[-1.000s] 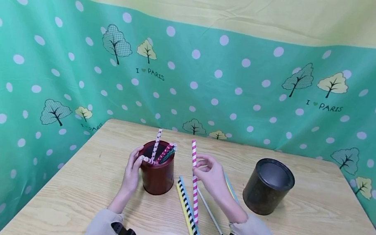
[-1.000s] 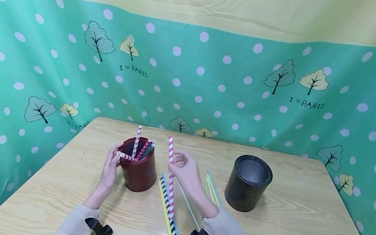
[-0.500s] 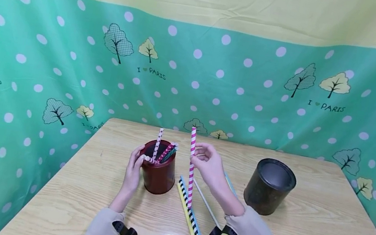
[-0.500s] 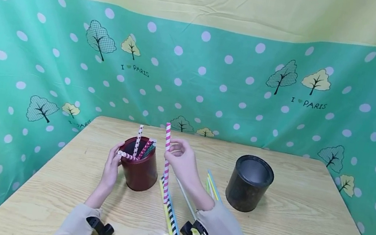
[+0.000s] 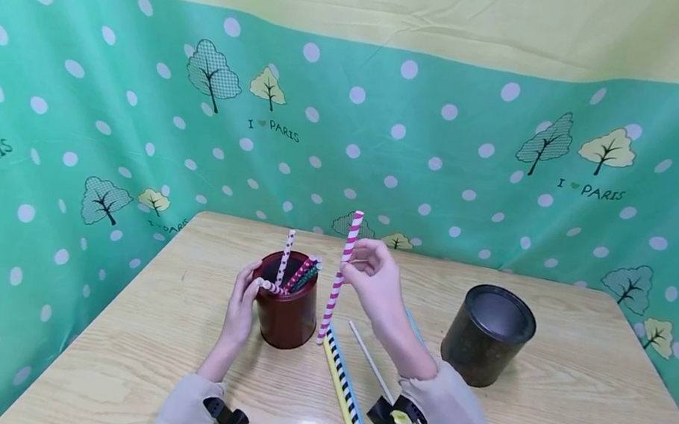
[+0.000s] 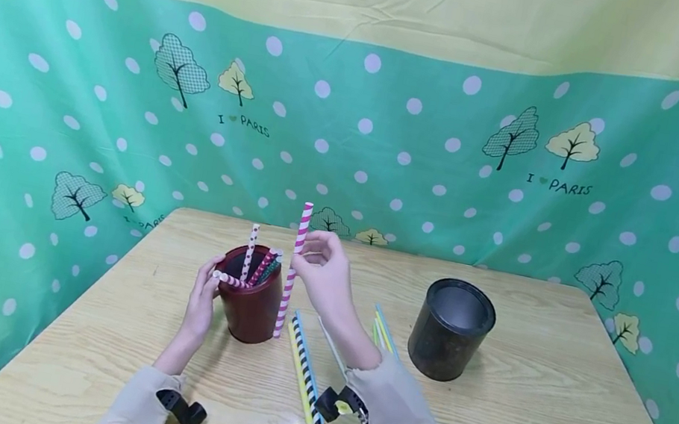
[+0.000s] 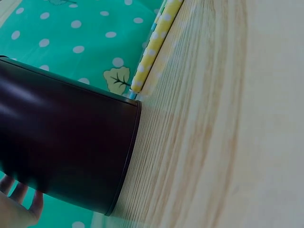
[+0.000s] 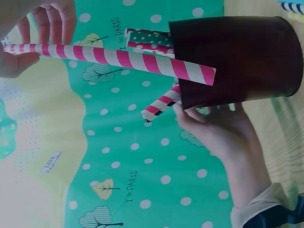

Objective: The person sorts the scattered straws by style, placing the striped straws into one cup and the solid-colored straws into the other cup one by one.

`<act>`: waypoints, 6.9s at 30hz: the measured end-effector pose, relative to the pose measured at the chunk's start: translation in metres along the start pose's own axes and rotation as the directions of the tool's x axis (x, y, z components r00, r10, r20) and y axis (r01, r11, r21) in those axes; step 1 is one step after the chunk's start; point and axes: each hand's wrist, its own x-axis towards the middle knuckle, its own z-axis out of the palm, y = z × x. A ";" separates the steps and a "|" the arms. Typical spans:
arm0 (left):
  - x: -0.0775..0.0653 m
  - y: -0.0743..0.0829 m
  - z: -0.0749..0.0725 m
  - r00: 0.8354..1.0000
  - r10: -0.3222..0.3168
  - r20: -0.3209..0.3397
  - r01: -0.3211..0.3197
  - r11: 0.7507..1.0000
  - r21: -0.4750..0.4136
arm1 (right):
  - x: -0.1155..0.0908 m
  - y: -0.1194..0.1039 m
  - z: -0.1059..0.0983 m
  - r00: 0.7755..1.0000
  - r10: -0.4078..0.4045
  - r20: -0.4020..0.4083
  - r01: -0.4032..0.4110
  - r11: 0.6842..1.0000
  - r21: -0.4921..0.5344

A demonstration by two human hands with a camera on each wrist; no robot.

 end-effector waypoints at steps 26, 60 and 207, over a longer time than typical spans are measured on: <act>0.000 -0.002 0.001 1.000 0.003 -0.005 -0.003 1.000 -0.010 | 0.007 0.001 0.015 0.995 -0.086 -0.046 0.089 0.992 0.085; 0.004 -0.027 -0.007 0.999 0.034 0.027 -0.034 0.999 -0.011 | 0.012 0.056 0.018 0.999 -0.020 0.027 0.024 0.992 -0.126; -0.002 -0.005 -0.001 0.997 0.065 0.029 -0.066 0.997 0.028 | -0.019 0.146 -0.043 0.879 0.202 0.432 0.178 0.702 -0.690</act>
